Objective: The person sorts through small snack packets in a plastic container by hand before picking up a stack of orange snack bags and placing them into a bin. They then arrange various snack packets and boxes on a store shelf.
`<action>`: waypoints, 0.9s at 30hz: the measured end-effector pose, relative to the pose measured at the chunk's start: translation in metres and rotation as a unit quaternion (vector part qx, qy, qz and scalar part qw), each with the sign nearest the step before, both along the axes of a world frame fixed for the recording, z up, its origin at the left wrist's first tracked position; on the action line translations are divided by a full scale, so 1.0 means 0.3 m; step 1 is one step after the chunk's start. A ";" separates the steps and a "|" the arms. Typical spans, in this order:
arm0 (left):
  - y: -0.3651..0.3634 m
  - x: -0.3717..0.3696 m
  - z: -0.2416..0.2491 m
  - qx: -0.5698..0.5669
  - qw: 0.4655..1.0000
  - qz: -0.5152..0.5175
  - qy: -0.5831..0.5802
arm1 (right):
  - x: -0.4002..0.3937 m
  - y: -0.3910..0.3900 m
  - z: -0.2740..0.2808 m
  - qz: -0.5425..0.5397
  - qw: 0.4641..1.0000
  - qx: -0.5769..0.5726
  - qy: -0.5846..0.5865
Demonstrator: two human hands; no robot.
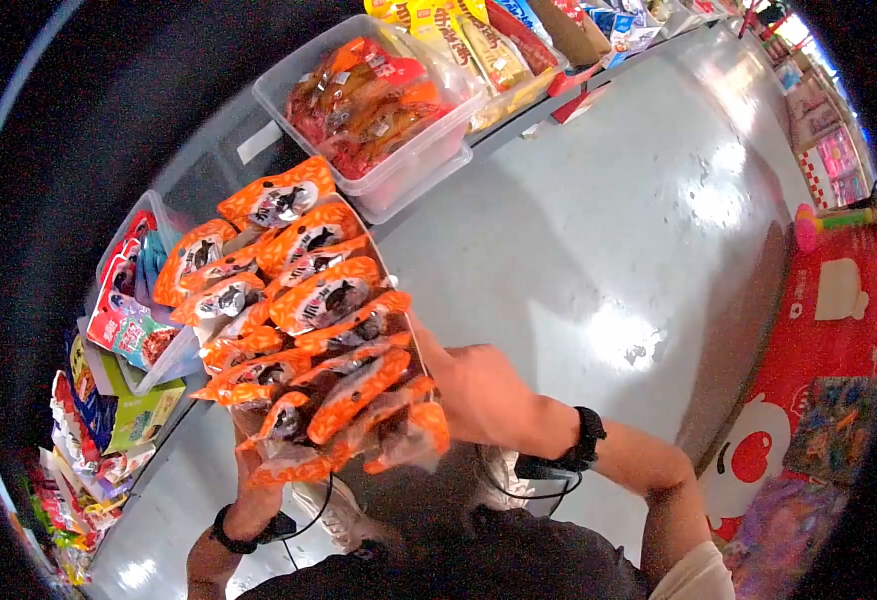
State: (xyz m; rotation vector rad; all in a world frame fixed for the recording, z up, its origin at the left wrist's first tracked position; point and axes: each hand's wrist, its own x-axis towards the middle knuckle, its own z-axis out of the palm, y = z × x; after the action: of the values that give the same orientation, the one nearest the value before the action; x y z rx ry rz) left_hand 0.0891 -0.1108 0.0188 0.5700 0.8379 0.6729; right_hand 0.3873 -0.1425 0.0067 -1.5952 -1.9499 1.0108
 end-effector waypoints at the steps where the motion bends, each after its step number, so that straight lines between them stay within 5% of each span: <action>1: -0.002 -0.004 -0.012 0.003 1.000 -0.003 -0.001 | -0.001 0.023 0.019 -0.003 1.000 0.003 -0.001; 3: -0.005 -0.025 -0.040 0.152 0.983 -0.004 0.104 | 0.001 0.058 0.039 0.003 1.000 0.005 -0.017; 5: 0.028 -0.033 -0.033 0.133 0.983 -0.049 0.116 | 0.003 0.097 0.025 -0.005 0.999 0.039 0.004; 7: 0.075 0.054 0.052 0.185 0.942 -0.050 0.275 | 0.003 0.144 0.036 -0.038 0.998 0.050 -0.006; 11: 0.166 0.024 -0.093 0.331 0.906 -0.036 0.260 | -0.016 0.215 -0.002 -0.116 0.987 0.110 0.020; 13: 0.144 0.085 -0.079 0.279 0.944 0.031 0.175 | -0.064 0.243 -0.024 -0.154 0.981 0.117 0.007; 15: 0.107 0.113 -0.083 0.364 0.909 0.001 0.204 | -0.128 0.274 -0.073 -0.217 0.949 0.218 0.072; 19: 0.146 0.139 -0.085 0.438 0.865 0.028 0.242 | -0.187 0.310 -0.087 -0.220 0.957 0.165 0.095; 27: 0.205 0.158 -0.105 0.388 0.886 0.059 0.246 | -0.214 0.340 -0.124 -0.188 0.959 0.168 0.128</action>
State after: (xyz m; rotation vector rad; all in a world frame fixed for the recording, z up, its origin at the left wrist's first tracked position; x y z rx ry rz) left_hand 0.1365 -0.0493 -0.0128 1.4712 1.0691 1.0010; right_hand 0.3230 -0.0406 -0.0305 -1.4805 -1.4757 0.6531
